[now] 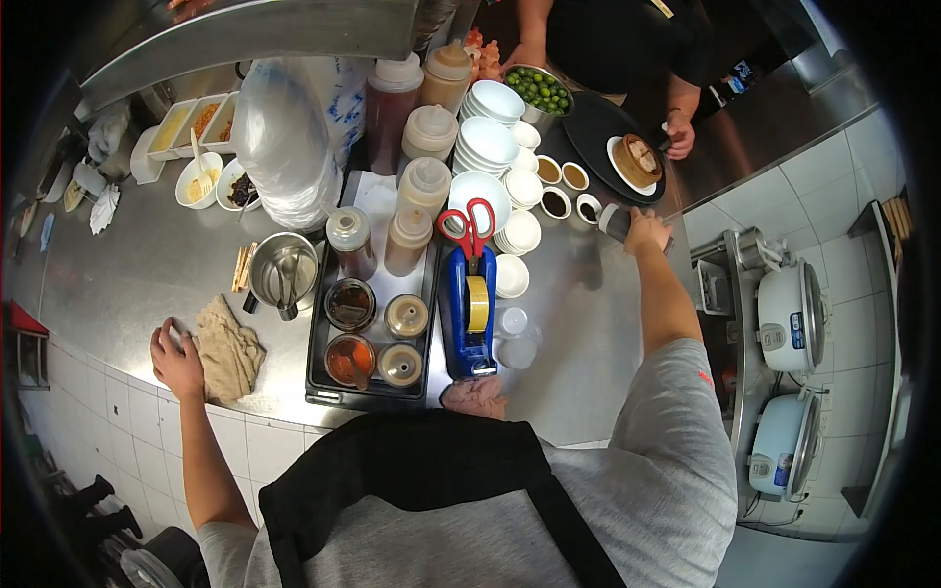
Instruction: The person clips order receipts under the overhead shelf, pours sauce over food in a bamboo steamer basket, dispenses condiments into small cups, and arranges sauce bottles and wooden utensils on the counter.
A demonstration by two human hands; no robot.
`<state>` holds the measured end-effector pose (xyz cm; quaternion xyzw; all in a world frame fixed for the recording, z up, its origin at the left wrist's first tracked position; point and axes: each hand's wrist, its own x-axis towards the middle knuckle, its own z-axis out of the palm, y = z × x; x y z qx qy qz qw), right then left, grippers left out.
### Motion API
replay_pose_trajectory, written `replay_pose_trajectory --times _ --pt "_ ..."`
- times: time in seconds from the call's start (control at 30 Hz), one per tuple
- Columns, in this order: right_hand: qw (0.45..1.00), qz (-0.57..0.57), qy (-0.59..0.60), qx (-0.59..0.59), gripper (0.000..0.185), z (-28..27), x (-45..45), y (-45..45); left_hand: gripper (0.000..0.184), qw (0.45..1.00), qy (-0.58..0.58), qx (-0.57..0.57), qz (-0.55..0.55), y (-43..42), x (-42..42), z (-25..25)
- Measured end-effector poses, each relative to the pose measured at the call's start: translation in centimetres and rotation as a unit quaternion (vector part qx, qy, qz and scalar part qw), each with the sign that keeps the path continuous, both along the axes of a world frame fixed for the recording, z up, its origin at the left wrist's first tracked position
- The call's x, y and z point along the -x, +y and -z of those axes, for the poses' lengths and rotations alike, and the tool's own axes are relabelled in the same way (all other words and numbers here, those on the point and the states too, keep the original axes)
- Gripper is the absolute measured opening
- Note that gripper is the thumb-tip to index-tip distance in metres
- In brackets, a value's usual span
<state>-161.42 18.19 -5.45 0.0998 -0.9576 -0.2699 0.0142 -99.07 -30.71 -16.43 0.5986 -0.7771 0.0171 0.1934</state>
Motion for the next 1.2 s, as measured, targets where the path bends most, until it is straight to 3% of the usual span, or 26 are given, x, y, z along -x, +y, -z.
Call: replay_pose_trajectory --times 0.37,0.57,0.67,0.7,0.77,0.97,1.2 --pt "0.999 -0.035 0.025 -0.007 0.046 -0.3 -0.1 0.0 0.041 1.0 0.0 0.0 -0.003 0.2 0.2 -0.2" --pt "0.999 -0.028 0.024 -0.002 0.054 0.3 0.8 0.5 0.041 1.0 -0.001 0.008 -0.001 0.0 0.0 0.0" --pt "0.993 0.051 0.009 0.105 0.056 -0.9 -1.3 0.1 0.041 1.0 0.001 0.01 -0.003 0.0 0.0 0.1" --pt "0.985 0.056 -0.028 0.161 0.066 -0.4 -0.7 0.8 0.041 1.0 0.0 0.01 -0.003 0.0 0.0 0.1" --pt "0.955 0.065 -0.102 0.27 0.087 1.8 1.2 2.9 0.041 1.0 0.0 0.01 -0.003 -0.1 0.0 0.2" --pt "0.779 0.093 -0.147 0.602 0.081 6.9 1.6 4.5 0.041 1.0 0.008 0.011 0.001 0.0 0.0 0.0" --pt "0.642 0.025 -0.092 0.761 0.072 6.9 -0.6 3.5 0.042 1.0 0.004 0.008 0.002 0.2 0.1 -0.1"
